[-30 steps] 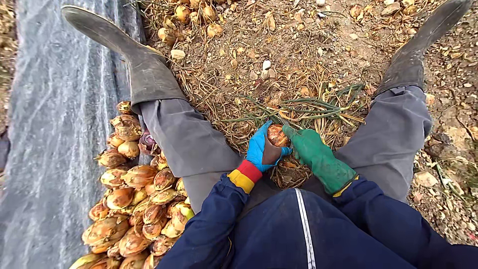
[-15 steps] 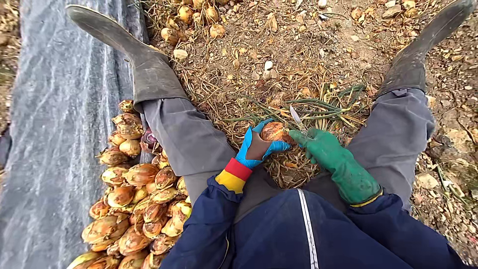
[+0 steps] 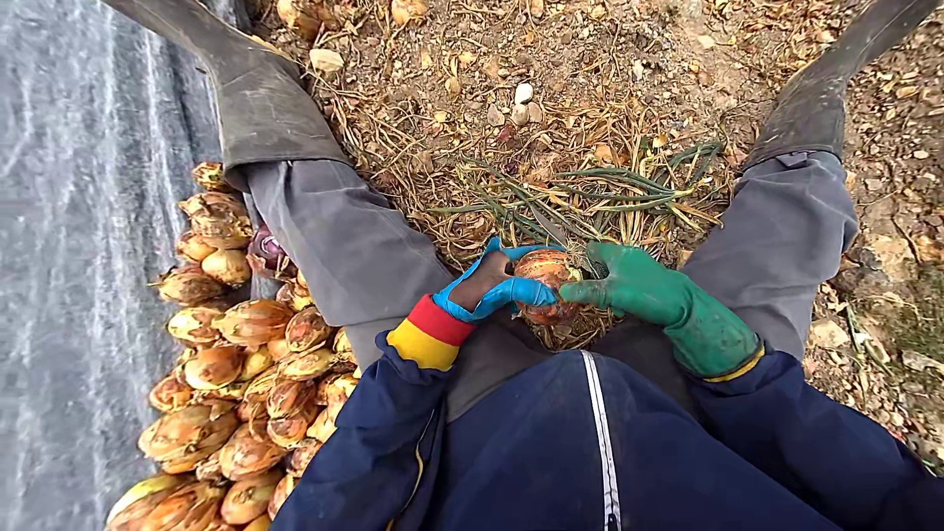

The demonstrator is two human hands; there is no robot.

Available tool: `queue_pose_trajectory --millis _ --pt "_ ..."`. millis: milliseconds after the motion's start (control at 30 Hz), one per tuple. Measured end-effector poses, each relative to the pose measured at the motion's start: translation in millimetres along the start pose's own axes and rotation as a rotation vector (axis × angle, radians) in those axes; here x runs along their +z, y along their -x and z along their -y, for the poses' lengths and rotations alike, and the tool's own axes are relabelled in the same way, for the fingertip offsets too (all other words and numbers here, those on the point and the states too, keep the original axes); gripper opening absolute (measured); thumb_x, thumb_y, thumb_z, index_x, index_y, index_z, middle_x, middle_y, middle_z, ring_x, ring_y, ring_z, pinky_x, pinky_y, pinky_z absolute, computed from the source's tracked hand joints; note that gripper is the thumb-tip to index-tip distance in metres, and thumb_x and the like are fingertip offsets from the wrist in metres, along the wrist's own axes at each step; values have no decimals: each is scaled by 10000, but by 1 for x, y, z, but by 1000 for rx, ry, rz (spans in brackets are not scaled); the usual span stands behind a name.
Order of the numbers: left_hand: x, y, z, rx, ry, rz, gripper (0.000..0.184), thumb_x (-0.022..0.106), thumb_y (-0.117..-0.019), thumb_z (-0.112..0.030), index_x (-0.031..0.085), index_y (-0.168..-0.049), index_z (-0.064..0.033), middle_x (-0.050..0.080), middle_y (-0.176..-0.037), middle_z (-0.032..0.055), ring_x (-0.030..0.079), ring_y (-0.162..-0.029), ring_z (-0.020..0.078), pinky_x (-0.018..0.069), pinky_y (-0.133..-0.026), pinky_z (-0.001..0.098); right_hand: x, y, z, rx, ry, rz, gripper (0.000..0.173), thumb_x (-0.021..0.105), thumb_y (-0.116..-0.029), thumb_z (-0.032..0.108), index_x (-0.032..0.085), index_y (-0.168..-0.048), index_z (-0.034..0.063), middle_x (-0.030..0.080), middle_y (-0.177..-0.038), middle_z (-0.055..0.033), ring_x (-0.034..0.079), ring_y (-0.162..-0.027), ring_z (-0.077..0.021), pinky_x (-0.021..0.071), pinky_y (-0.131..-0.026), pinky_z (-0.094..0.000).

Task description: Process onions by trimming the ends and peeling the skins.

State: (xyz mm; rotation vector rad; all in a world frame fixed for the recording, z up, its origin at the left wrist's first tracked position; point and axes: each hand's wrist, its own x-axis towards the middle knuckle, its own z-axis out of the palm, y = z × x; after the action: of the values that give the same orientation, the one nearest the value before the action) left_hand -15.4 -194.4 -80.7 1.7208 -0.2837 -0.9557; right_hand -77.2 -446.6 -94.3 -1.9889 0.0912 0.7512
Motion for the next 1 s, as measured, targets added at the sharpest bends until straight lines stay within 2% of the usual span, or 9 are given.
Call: queue_pose_trajectory --millis 200,300,400,467,633,733,800,900,1000 --pt "-2 -5 11 17 -1 14 426 789 -778 -262 728 -1160 -85 759 -970 41 724 -827 121 610 -696 300 9 -2 -3 0 -33 -118 701 462 -903 831 685 -940 167 637 -641 -29 629 -532 -200 568 -540 -447" --pt "-3 -5 18 25 103 76 406 751 -817 -229 710 -1187 -67 751 -1005 78 723 -859 157 615 -740 340 10 -1 -6 -1 -90 -146 686 466 -909 823 704 -913 179 624 -618 -31 604 -497 -195 551 -502 -428" --pt "2 -3 13 -43 271 85 321 736 -808 -229 730 -1083 -65 739 -909 79 710 -770 151 604 -663 320 8 3 -2 15 -166 -127 654 511 -919 786 717 -903 166 629 -603 -43 589 -456 -189 536 -452 -391" --pt "3 -7 13 -123 352 105 318 737 -790 -241 726 -1053 -62 735 -902 88 714 -786 166 610 -686 340 7 5 0 32 -225 -88 646 514 -938 759 713 -897 145 617 -585 -64 568 -425 -191 510 -411 -366" --pt "9 -13 23 -149 226 22 415 745 -821 -252 709 -1184 -55 743 -1003 137 727 -878 221 617 -762 401 13 4 -3 150 -307 -15 715 430 -962 775 702 -907 116 620 -598 -91 562 -410 -213 509 -391 -376" --pt "9 -19 22 -172 16 -82 530 843 -756 -261 698 -1245 -113 761 -1048 76 742 -916 185 632 -792 388 17 11 5 199 -345 -3 708 427 -979 753 707 -920 106 636 -618 -93 572 -415 -213 516 -388 -379" --pt "10 -19 17 -144 -44 -154 546 855 -739 -231 683 -1247 -126 755 -1045 23 729 -917 119 624 -805 327 22 22 14 193 -367 44 709 423 -986 744 724 -900 108 643 -623 -87 573 -419 -204 516 -393 -372" --pt "1 -19 16 -115 -64 -213 587 861 -739 -252 677 -1288 -159 755 -1091 10 729 -956 114 625 -831 333 16 35 17 132 -524 -91 693 460 -985 723 728 -898 90 632 -611 -100 562 -405 -201 516 -376 -363" --pt "-4 -7 9 -76 -38 -205 535 828 -791 -242 678 -1300 -172 755 -1105 27 735 -942 145 630 -784 353 -3 31 6 108 -524 -238 663 460 -992 713 729 -1004 108 664 -656 -113 627 -473 -234 571 -436 -387"
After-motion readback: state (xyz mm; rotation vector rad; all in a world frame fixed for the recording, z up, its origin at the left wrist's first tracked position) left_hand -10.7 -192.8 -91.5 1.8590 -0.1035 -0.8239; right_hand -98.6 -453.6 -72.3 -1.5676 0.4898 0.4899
